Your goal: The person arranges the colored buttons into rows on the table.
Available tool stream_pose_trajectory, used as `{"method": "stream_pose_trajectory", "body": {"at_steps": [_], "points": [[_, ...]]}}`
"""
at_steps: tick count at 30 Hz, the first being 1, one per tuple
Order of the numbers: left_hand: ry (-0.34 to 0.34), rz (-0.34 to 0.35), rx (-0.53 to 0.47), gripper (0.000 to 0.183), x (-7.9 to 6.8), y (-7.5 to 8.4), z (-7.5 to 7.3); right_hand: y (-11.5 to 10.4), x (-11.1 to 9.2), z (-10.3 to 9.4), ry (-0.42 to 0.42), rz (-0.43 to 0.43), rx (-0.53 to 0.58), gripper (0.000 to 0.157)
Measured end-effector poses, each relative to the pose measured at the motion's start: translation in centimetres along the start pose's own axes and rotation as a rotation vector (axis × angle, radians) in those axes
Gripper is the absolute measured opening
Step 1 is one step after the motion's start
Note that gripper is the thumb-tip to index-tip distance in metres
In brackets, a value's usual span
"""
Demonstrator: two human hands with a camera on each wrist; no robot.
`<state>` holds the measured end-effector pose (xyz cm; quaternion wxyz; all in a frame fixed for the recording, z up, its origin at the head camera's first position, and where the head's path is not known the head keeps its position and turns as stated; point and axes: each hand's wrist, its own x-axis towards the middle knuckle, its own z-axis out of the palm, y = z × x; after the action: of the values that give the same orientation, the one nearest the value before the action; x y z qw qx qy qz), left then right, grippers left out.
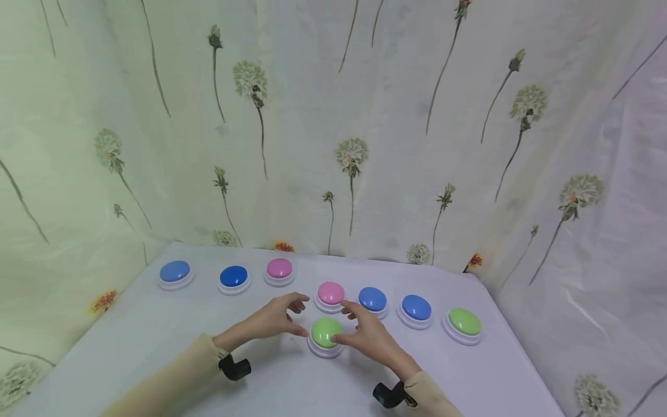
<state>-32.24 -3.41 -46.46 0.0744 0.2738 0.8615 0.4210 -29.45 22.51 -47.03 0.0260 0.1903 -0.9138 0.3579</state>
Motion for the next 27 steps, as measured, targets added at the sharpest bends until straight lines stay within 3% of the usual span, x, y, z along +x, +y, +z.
{"method": "stream_pose_trajectory", "body": {"at_steps": [6,12,21,27], "points": [[0.009,-0.019,-0.007,0.072,-0.6,-0.6,-0.6,-0.2,0.3,0.5,-0.015,0.008,0.005,0.08],[0.037,-0.005,-0.008,0.07,-1.3,-0.7,-2.1,-1.2,1.3,0.6,0.046,-0.039,-0.01,0.077],[0.097,-0.011,-0.013,0.068,-2.3,-2.6,-5.1,-2.9,4.5,2.2,-0.013,-0.085,0.026,0.074],[0.158,-0.044,0.006,0.067,-1.8,-4.1,-7.1,-3.7,7.5,3.3,-0.047,-0.099,0.033,0.071]]}}
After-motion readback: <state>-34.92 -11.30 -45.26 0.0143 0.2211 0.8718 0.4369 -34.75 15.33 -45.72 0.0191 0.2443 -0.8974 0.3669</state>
